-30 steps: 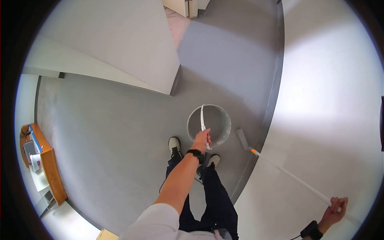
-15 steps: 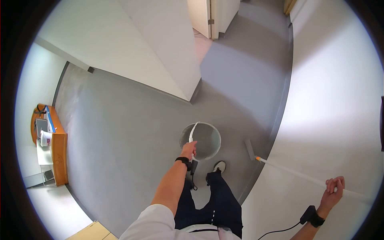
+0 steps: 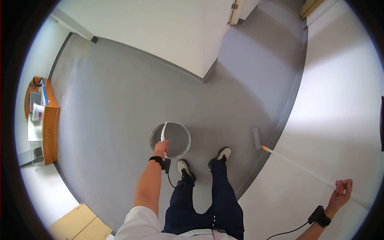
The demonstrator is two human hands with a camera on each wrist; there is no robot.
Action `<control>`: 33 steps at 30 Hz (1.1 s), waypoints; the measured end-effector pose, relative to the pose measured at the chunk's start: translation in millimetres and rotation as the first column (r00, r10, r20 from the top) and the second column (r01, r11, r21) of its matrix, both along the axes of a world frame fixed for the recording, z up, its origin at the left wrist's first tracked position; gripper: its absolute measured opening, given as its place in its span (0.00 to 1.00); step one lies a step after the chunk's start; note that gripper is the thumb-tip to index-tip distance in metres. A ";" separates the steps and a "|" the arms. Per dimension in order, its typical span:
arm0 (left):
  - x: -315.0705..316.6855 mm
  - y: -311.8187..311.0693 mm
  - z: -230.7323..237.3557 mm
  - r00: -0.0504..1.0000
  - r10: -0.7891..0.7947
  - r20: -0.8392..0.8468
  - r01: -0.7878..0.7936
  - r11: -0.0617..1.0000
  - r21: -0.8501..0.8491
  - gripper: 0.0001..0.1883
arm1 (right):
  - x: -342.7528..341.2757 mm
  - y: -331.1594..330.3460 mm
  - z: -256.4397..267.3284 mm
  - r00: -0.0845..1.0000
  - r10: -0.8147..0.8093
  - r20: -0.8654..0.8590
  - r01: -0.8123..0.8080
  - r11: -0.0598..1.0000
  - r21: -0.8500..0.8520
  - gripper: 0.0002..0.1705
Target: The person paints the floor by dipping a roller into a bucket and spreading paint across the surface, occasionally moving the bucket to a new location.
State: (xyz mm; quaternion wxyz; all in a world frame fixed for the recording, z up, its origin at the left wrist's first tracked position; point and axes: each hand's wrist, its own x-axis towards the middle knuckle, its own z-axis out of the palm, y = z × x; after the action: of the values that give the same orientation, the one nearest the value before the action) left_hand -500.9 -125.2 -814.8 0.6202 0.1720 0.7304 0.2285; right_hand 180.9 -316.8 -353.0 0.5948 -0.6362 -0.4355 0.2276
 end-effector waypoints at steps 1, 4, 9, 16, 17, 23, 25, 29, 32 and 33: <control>-17.8 -7.3 -5.1 0.998 -0.021 -0.060 0.021 1.000 -0.013 0.14 | -5.1 -0.8 -1.4 1.000 0.011 -0.009 -0.011 1.000 0.007 0.10; -80.2 -38.9 -27.2 0.996 0.030 -0.089 -0.032 0.999 -0.023 0.15 | -29.3 2.5 -3.4 1.000 0.030 -0.002 -0.030 0.999 -0.026 0.13; -160.0 -81.5 -57.6 0.974 -0.145 -0.172 0.181 0.959 0.216 0.17 | -142.5 59.1 -1.5 0.949 -0.316 -0.021 0.314 0.947 -0.067 0.08; -263.8 -113.2 -95.3 0.951 0.184 -0.247 -0.173 0.983 0.068 0.12 | -176.9 57.8 -13.3 0.968 -0.132 0.213 0.168 0.973 -0.158 0.06; -284.3 -125.5 -114.9 0.935 0.104 -0.338 -0.086 0.994 0.069 0.15 | -207.1 71.2 -13.5 0.963 -0.146 0.226 0.179 0.975 -0.133 0.06; -321.6 -154.3 -43.6 0.760 -0.026 -0.649 0.082 0.995 0.057 0.18 | -256.9 91.5 -32.0 0.906 -0.007 0.423 0.073 0.987 -0.140 0.08; -321.3 -167.8 -10.6 0.746 -0.049 -0.664 0.177 0.976 0.127 0.17 | -272.9 95.8 -32.9 0.891 0.023 0.454 0.032 0.993 -0.113 0.07; -305.3 -179.1 127.1 0.846 0.042 -0.531 0.177 0.918 0.354 0.17 | -319.6 95.5 -49.1 0.973 -0.019 0.228 0.070 0.974 -0.217 0.06; -264.5 -186.8 289.2 0.958 0.028 -0.286 0.126 0.854 0.506 0.18 | -356.9 82.1 -49.0 0.979 0.171 0.113 -0.127 0.939 -0.321 0.06; -244.8 -188.4 342.1 0.994 0.007 -0.111 0.061 0.801 0.596 0.19 | -376.4 80.8 -39.2 0.919 0.298 0.260 -0.184 0.904 -0.387 0.06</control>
State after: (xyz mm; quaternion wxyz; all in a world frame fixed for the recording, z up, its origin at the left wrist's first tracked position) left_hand -745.7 -313.6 -472.7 0.4972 0.3811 0.6510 0.4287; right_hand -195.5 -236.0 -392.2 0.3604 -0.7014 -0.5518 0.2714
